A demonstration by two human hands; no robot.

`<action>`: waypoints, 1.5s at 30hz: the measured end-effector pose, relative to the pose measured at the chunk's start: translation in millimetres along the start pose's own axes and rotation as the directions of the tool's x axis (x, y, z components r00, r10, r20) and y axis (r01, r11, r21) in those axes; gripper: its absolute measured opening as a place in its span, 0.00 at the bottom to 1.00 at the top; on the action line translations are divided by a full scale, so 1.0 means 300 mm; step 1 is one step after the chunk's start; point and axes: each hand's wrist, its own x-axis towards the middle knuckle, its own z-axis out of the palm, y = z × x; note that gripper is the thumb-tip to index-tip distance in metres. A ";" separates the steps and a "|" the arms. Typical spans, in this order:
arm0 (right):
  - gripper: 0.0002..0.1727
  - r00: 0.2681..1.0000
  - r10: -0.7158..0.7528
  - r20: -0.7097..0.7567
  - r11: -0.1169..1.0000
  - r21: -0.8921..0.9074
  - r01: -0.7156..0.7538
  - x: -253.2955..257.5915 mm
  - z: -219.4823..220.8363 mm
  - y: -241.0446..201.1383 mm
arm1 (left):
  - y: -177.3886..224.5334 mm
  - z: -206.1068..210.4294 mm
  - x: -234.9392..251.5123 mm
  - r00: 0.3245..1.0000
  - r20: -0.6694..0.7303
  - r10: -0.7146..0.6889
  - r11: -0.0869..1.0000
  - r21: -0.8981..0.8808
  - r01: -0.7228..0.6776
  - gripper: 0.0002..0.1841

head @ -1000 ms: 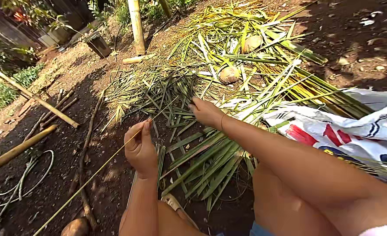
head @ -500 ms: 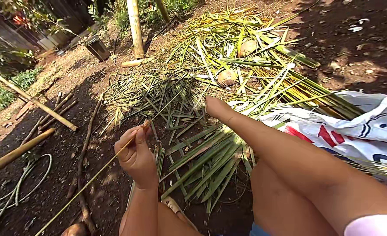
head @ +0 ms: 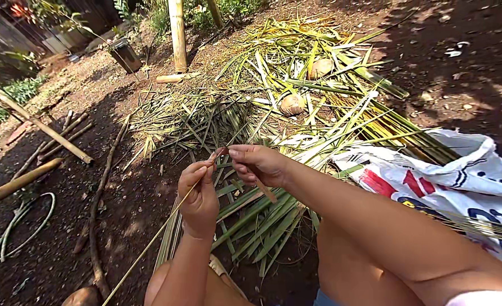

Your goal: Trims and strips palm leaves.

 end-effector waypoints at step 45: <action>0.11 0.493 -0.168 -0.854 0.955 -0.017 0.296 -0.020 -0.288 -0.148 | -0.010 -0.134 0.110 0.755 -0.470 -0.457 0.887 -0.184 0.423 0.06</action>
